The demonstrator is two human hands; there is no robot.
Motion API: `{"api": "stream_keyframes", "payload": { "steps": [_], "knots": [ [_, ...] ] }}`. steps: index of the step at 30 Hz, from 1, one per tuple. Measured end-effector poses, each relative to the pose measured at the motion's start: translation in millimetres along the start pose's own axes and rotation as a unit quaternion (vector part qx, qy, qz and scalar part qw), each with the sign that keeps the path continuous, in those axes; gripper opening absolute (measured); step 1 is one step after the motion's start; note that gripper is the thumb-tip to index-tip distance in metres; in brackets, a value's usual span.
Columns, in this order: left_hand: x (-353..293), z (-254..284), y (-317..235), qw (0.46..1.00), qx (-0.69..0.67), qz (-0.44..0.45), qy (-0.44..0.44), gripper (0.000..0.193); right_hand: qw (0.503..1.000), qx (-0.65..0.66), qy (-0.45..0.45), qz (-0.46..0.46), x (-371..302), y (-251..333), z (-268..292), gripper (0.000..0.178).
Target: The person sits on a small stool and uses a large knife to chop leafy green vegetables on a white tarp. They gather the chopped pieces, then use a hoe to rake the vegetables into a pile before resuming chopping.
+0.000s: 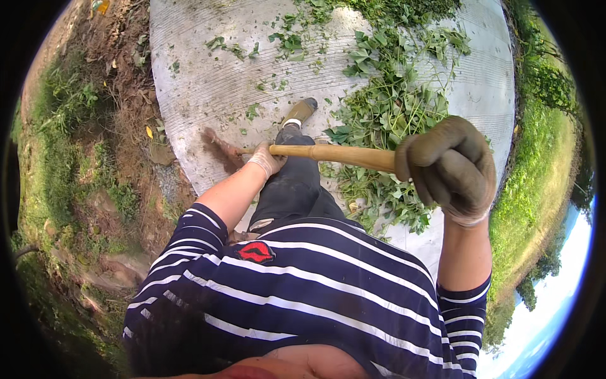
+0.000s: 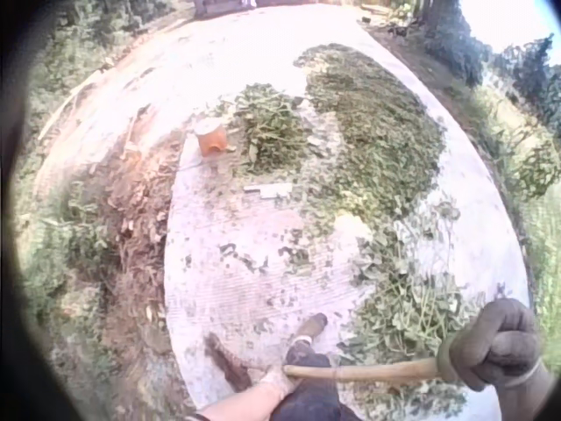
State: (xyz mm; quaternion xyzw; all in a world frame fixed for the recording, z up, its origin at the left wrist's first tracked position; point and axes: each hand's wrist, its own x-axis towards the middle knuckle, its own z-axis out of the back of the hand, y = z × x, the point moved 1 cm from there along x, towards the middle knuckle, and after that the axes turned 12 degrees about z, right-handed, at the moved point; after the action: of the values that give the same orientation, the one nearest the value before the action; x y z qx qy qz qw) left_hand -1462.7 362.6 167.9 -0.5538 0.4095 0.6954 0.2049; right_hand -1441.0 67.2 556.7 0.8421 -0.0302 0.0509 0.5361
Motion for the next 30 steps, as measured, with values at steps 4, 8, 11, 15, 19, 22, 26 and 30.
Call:
{"api": "stream_keyframes", "payload": {
  "steps": [4, 8, 11, 15, 19, 22, 26, 30],
  "knots": [
    [-61.7, -143.9, 87.7, 0.991, -0.001, -0.005, 0.131, 0.025, 0.979, -0.122, -0.032, 0.162, -35.3, 115.9, 17.0, 0.019],
    [-167.2, -199.7, 139.2, 0.952, 0.095, -0.044, 0.288, 0.027, 0.954, -0.201, -0.056, 0.217, -91.9, 205.6, 0.6, 0.016],
    [-201.0, -188.5, 144.5, 0.941, 0.142, -0.072, 0.299, 0.029, 0.941, -0.204, -0.091, 0.253, -130.7, 236.5, -1.6, 0.015],
    [-174.7, -142.5, 93.4, 0.969, 0.123, -0.052, 0.208, 0.027, 0.944, -0.168, -0.123, 0.257, -141.8, 191.4, 11.6, 0.013],
    [-107.9, -140.9, 31.0, 0.978, 0.204, -0.005, 0.049, 0.024, 0.97, -0.035, -0.162, 0.176, -111.1, 102.4, 28.9, 0.019],
    [-62.9, -209.4, 29.2, 0.963, 0.268, -0.012, 0.002, 0.025, 0.965, -0.082, -0.179, 0.173, -79.0, 106.7, 48.4, 0.02],
    [-67.0, -380.4, 83.4, 0.955, 0.244, 0.049, 0.163, 0.02, 0.925, -0.245, -0.169, 0.237, -30.0, 171.3, 77.9, 0.015],
    [-159.9, -495.3, 107.0, 0.911, 0.261, 0.02, 0.319, 0.025, 0.901, -0.29, -0.171, 0.273, -8.1, 236.7, 87.2, 0.013]
  ]
}}
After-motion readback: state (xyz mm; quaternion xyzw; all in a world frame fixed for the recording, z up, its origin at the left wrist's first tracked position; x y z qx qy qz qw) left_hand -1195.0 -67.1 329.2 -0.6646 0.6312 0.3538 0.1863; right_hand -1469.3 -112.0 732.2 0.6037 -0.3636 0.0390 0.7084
